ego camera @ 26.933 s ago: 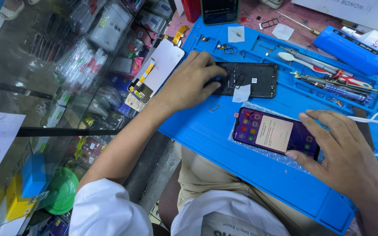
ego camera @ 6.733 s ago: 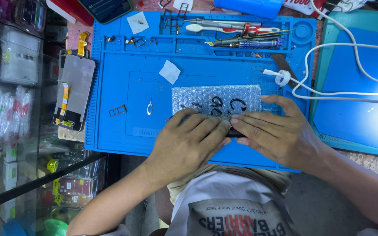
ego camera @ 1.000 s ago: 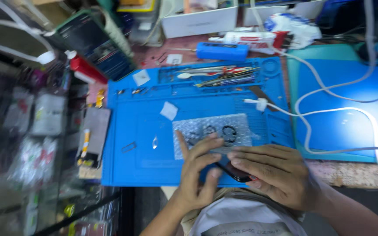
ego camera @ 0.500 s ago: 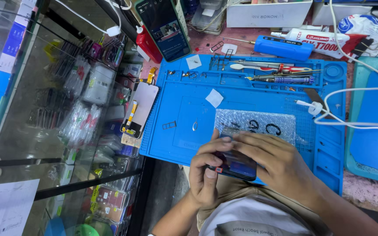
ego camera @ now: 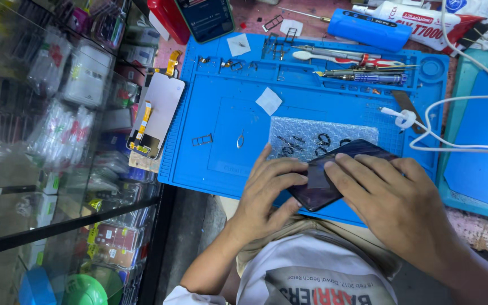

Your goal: The person tests a new phone screen by touching icons and menus, then installs a sim tray and attaches the back cover of the device.

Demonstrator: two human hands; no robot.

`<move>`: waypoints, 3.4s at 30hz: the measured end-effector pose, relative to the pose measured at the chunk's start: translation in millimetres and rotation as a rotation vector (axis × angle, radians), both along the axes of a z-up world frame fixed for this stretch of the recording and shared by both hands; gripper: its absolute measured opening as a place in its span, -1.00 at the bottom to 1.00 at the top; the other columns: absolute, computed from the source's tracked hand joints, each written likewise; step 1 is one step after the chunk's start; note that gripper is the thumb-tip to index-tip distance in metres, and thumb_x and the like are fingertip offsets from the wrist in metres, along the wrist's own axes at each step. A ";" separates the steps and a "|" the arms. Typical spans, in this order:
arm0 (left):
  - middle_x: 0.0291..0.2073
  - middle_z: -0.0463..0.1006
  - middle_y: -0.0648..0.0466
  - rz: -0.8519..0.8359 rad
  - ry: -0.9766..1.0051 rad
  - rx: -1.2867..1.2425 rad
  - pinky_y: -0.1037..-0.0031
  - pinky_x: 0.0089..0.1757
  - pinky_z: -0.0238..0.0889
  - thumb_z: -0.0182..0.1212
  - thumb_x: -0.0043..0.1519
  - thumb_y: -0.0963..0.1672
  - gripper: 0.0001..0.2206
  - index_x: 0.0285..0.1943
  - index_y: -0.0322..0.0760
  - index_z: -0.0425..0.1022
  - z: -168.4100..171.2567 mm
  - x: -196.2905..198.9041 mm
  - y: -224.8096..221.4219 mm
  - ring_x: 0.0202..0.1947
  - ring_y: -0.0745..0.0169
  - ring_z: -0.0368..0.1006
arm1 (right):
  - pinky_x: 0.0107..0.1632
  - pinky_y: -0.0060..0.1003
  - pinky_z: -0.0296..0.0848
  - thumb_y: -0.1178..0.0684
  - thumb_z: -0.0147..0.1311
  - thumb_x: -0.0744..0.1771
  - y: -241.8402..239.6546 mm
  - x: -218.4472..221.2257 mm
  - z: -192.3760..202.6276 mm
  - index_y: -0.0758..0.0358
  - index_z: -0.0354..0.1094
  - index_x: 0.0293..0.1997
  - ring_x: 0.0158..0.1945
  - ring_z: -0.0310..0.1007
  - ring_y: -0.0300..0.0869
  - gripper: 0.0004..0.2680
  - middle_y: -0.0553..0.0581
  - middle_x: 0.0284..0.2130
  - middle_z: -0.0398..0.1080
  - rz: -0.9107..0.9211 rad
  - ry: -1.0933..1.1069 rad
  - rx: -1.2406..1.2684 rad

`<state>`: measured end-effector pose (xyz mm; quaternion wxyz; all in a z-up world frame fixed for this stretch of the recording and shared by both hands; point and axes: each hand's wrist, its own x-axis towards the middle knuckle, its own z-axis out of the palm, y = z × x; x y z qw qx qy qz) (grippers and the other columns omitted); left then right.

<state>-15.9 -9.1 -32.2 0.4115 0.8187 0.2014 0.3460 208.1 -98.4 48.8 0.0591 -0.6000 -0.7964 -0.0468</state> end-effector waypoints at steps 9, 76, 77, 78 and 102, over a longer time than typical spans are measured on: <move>0.18 0.56 0.01 0.155 0.096 0.036 -0.10 0.45 -0.07 0.33 0.26 -0.18 -0.74 0.13 -0.23 0.53 -2.5 -20.9 7.9 0.32 -0.01 0.44 | -0.03 -0.09 0.29 -0.14 0.23 0.24 39.5 -13.0 -17.4 0.14 0.49 0.06 -0.09 0.43 -0.15 -0.66 0.00 -0.09 0.51 0.082 0.087 -0.059; -0.27 0.58 -0.03 0.237 -0.516 -0.944 0.40 -0.21 0.53 0.23 0.34 -0.23 -0.85 0.04 -0.43 0.42 -15.1 0.8 38.8 -0.30 0.23 0.59 | -0.19 -0.33 0.49 0.02 0.12 0.36 5.4 38.1 -88.4 0.39 0.23 0.30 -0.21 0.49 -0.26 -0.61 0.15 -0.15 0.48 -0.537 1.542 -0.506; -0.28 0.58 -0.04 0.193 -0.591 -1.035 0.39 -0.21 0.55 0.22 0.33 -0.23 -0.85 0.03 -0.43 0.43 -19.7 16.2 30.2 -0.30 0.22 0.61 | -0.10 -0.38 0.53 0.07 0.10 0.38 1.5 41.4 -91.8 0.42 0.16 0.38 -0.12 0.50 -0.29 -0.59 0.11 -0.07 0.47 -0.478 1.789 -0.459; -0.28 0.57 -0.03 0.147 -0.626 -1.099 0.39 -0.22 0.56 0.22 0.33 -0.23 -0.85 0.03 -0.43 0.43 -22.3 30.6 22.9 -0.31 0.22 0.61 | -0.19 -0.36 0.54 0.08 0.09 0.38 -4.1 42.7 -94.0 0.34 0.08 0.46 -0.18 0.51 -0.26 -0.54 0.12 -0.10 0.46 -0.450 1.899 -0.448; -0.05 0.63 -0.09 0.088 -0.618 -0.965 0.45 0.05 0.50 0.18 0.38 -0.26 -0.71 0.27 -0.54 0.45 -23.3 59.6 16.1 -0.03 0.29 0.57 | -0.35 -0.29 0.56 0.10 0.07 0.39 -25.4 44.0 -110.7 0.23 -0.23 0.69 -0.31 0.54 -0.19 -0.37 0.24 -0.26 0.46 -0.381 2.241 -0.405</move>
